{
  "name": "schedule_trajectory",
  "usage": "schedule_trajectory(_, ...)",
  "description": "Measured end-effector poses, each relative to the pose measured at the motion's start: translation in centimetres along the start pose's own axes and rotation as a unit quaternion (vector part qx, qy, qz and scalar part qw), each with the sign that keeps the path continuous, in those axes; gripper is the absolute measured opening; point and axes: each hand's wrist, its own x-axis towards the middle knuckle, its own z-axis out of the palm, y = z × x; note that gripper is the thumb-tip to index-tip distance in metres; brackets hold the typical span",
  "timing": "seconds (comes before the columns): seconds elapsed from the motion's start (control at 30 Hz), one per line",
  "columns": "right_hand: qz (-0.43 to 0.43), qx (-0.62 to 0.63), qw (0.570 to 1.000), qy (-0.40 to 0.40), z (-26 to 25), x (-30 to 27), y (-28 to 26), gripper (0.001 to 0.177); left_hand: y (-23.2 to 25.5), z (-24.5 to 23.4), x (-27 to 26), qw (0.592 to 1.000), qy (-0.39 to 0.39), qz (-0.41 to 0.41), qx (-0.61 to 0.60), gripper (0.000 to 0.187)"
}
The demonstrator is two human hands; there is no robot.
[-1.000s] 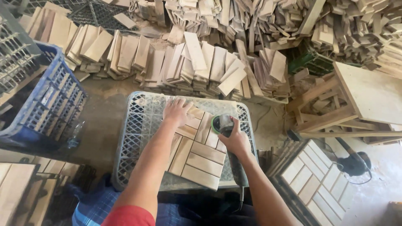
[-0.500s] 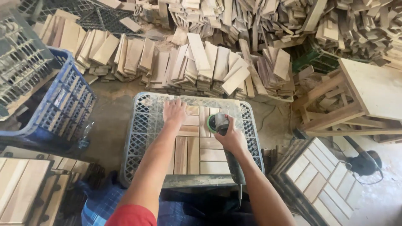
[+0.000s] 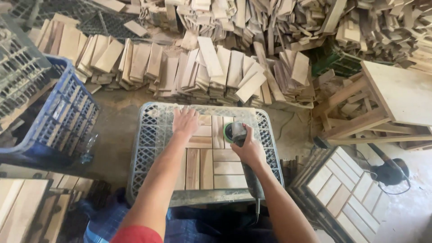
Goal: Using a handheld orbital sander to smooth the surface of a wooden tile panel.
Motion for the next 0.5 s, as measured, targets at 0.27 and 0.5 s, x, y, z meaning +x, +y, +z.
schedule_trajectory(0.27,0.002,-0.021,1.0,-0.005,0.8,0.7,0.3,0.08,-0.1,1.3,-1.3,1.0,0.006,-0.019,0.013,0.039)
schedule_trajectory(0.5,-0.001,-0.014,1.0,0.006,0.8,-0.6,-0.1,0.082,-1.8,5.1,-3.2,0.987,-0.056,-0.145,0.031,0.052)
